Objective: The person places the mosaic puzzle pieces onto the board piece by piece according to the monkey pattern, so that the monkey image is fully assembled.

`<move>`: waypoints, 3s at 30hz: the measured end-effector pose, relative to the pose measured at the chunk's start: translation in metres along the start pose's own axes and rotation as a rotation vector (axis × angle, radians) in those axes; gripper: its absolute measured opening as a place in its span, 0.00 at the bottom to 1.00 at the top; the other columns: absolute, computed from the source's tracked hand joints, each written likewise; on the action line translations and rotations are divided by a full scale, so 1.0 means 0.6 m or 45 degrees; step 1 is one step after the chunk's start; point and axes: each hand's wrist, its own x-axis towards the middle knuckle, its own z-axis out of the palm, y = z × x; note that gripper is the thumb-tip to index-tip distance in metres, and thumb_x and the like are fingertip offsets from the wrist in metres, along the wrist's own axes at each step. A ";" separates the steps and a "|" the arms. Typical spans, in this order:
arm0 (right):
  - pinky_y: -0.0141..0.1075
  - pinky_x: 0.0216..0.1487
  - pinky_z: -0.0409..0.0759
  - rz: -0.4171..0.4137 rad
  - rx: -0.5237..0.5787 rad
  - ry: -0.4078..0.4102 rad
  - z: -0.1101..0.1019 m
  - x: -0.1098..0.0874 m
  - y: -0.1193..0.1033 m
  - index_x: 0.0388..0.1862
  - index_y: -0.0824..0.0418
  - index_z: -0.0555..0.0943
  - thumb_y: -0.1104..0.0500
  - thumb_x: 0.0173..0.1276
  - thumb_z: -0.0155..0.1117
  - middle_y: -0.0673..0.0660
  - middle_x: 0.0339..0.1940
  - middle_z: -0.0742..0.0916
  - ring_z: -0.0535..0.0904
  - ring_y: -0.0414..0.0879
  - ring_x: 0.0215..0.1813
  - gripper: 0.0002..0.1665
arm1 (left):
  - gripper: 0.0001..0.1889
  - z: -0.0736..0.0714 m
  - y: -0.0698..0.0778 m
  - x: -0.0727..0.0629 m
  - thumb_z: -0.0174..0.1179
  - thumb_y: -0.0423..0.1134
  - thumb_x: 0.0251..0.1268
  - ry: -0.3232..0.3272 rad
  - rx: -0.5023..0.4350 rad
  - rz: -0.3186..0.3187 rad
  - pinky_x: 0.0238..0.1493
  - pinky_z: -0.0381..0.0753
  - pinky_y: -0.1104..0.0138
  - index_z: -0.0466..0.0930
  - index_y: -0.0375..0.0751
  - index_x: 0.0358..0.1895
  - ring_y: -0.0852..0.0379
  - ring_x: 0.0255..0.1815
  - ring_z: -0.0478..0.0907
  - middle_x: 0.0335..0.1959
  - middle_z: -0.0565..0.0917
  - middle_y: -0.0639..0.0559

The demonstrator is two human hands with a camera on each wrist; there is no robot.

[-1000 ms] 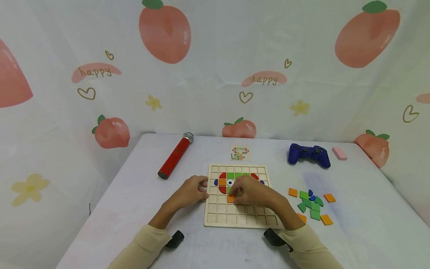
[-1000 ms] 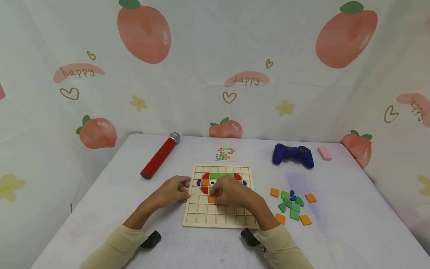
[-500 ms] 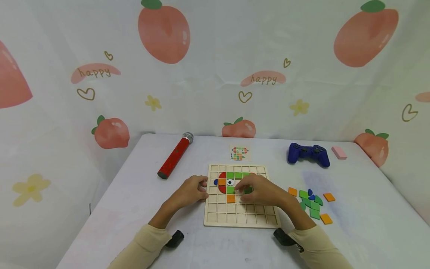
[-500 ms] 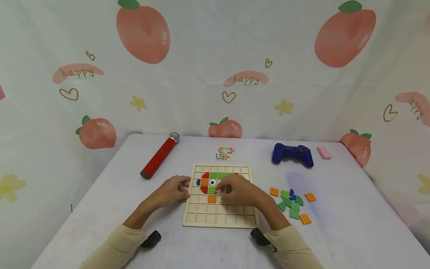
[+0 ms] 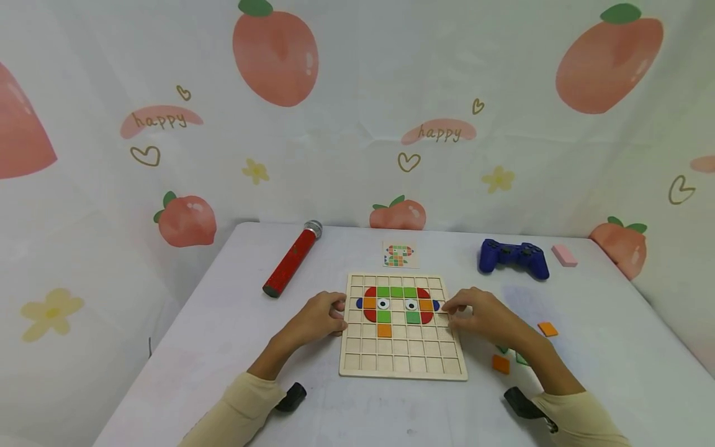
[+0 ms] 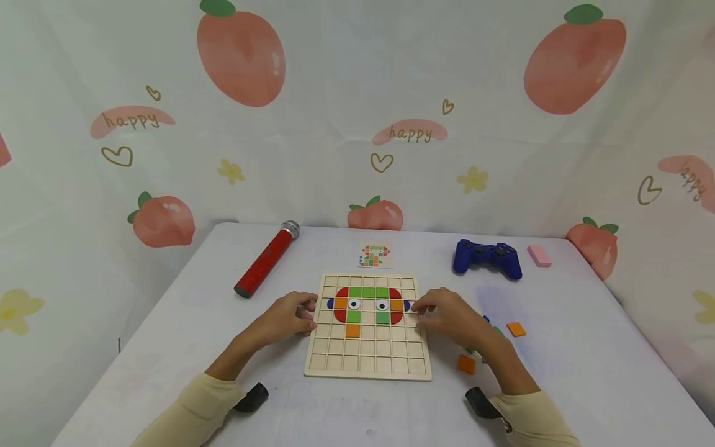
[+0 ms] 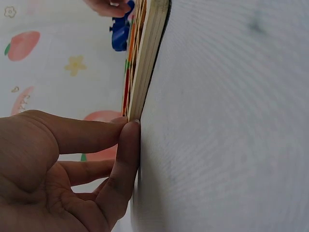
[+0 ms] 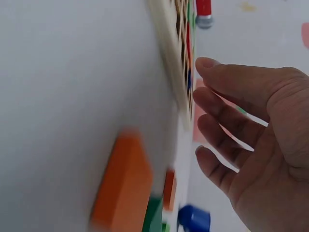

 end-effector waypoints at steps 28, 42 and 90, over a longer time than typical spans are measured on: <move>0.52 0.51 0.81 0.115 -0.140 0.023 -0.048 -0.054 0.086 0.51 0.62 0.90 0.57 0.64 0.79 0.48 0.41 0.87 0.78 0.50 0.49 0.18 | 0.30 0.000 0.003 -0.002 0.70 0.25 0.63 0.008 0.009 0.012 0.42 0.89 0.66 0.75 0.25 0.70 0.54 0.44 0.80 0.46 0.79 0.46; 0.42 0.46 0.76 0.119 -0.119 0.018 -0.037 -0.036 0.068 0.50 0.60 0.90 0.53 0.64 0.78 0.48 0.40 0.86 0.76 0.48 0.46 0.19 | 0.31 0.001 0.002 -0.002 0.70 0.25 0.63 0.009 0.006 0.014 0.42 0.89 0.66 0.74 0.25 0.70 0.54 0.44 0.79 0.47 0.79 0.46; 0.42 0.55 0.80 -0.223 -0.025 -0.102 0.077 0.047 -0.089 0.51 0.55 0.91 0.55 0.68 0.78 0.44 0.46 0.87 0.75 0.43 0.52 0.14 | 0.31 0.000 0.007 -0.004 0.70 0.26 0.63 -0.004 -0.020 -0.001 0.40 0.90 0.66 0.74 0.25 0.70 0.54 0.42 0.79 0.46 0.78 0.45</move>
